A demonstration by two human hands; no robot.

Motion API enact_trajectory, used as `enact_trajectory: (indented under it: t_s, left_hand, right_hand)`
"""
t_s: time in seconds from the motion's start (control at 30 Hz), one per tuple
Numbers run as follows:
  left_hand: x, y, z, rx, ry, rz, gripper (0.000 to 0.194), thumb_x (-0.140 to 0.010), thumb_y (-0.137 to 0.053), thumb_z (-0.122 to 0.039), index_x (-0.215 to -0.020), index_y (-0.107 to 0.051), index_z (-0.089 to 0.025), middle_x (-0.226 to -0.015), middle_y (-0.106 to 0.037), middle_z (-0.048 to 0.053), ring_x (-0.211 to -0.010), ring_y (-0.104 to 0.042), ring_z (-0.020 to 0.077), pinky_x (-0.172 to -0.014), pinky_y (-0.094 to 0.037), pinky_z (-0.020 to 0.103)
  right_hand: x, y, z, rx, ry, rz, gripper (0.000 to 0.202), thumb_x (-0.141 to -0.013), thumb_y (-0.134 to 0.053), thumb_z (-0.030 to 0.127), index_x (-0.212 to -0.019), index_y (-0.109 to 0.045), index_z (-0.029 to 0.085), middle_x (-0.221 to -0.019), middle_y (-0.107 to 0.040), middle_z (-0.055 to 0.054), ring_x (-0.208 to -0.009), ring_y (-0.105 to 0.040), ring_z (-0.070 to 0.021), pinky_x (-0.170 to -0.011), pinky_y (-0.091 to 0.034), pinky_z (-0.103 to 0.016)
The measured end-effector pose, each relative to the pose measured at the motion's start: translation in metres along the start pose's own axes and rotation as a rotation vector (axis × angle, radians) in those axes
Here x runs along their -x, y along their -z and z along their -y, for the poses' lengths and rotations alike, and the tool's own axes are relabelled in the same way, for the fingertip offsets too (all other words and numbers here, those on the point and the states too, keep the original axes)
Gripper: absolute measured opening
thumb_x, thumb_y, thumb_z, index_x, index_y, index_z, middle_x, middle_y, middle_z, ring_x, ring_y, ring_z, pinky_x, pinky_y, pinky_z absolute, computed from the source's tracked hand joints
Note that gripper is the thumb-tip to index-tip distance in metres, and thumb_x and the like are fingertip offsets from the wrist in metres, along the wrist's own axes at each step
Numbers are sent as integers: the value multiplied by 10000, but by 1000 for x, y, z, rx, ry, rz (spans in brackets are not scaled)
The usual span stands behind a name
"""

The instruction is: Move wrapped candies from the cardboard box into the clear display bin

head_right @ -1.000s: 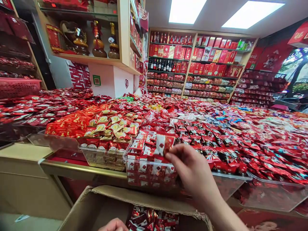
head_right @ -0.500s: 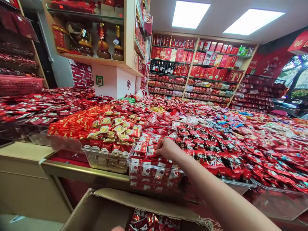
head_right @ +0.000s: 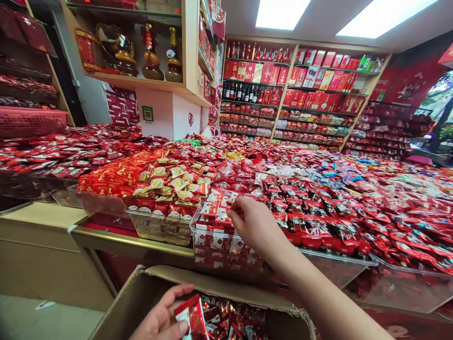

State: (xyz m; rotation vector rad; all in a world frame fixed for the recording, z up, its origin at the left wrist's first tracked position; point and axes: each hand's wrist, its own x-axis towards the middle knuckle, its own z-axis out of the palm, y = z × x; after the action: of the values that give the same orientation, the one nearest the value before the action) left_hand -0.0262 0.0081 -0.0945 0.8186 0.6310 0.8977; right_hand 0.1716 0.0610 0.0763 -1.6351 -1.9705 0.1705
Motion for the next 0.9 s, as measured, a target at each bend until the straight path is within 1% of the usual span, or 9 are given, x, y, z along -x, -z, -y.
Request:
enact_trajectory:
  t_s: [0.13, 0.27, 0.37, 0.5, 0.57, 0.63, 0.73, 0.8, 0.9]
  left_hand:
    - [5, -38, -38, -75, -78, -7, 485, -675, -655, -219, -1077, -383, -226, -864, -657, 55, -716, -604, 167, -704, -445, 323]
    - [6, -58, -50, -134, -109, 23, 493, -738, -590, -163, -1148, -319, -200, -860, -674, 71, -742, -605, 155, -723, -447, 305]
    - [8, -64, -45, -175, -94, 20, 517, -748, -576, -153, -1182, -299, -197, -838, -684, 70, -710, -609, 150, -686, -454, 285]
    - [9, -68, -37, -153, -106, -6, 462, -758, -566, -186, -1159, -336, -204, -949, -660, 85, -804, -607, 171, -738, -453, 304]
    - [8, -68, -35, -146, -113, -25, 390, -744, -584, -189, -1087, -399, -198, -1000, -640, 84, -866, -592, 176, -769, -444, 294]
    - [6, -67, -33, -145, -113, -54, 337, -734, -595, -185, -1026, -429, -193, -980, -647, 75, -861, -593, 169, -764, -446, 282]
    - [6, -67, -31, -143, -82, -67, 328, -738, -590, -187, -1012, -411, -196, -937, -659, 67, -805, -607, 158, -729, -459, 278]
    - [9, -69, -34, -186, -48, -24, 325, -754, -569, -214, -1030, -398, -200, -923, -660, 68, -763, -613, 153, -678, -473, 269]
    - [10, -71, -55, -477, -156, -6, 268, -805, -482, -283, -1061, -426, -225, -960, -645, 59, -779, -612, 156, -638, -486, 264]
  right_hand:
    - [66, -15, 6, -304, -41, 176, 168, -788, -456, 340, -759, -549, 204, -633, -566, 7, -572, -473, -122, -522, -367, -235]
    - [108, -51, -6, -695, -166, 332, 171, -764, -522, 328, -870, -540, 194, -748, -594, -10, -660, -510, -124, -595, -417, -235]
    - [118, -69, -16, -949, -221, 300, 173, -755, -548, 283, -894, -541, 180, -802, -596, -21, -714, -519, -121, -658, -426, -246]
    - [122, -73, -20, -1062, -266, 220, 186, -740, -571, 296, -864, -504, 175, -723, -570, 1, -657, -508, -103, -610, -419, -226]
    - [125, -74, -19, -976, -247, 166, 161, -749, -556, 308, -790, -459, 186, -663, -539, 20, -609, -497, -96, -563, -418, -211]
    - [129, -74, -17, -725, -96, 74, 140, -755, -543, 300, -793, -462, 193, -764, -568, -19, -674, -524, -120, -596, -443, -228]
    - [132, -72, -14, -211, 387, -115, 170, -759, -534, 263, -905, -532, 177, -1014, -570, -109, -802, -536, -177, -667, -464, -284]
    - [130, -63, -14, 24, 635, -215, 142, -786, -487, 195, -899, -560, 151, -966, -610, -104, -748, -536, -175, -625, -462, -286]
    - [118, -37, -20, 139, 708, -276, 160, -804, -431, 116, -906, -552, 137, -910, -642, -75, -746, -539, -166, -634, -439, -292]
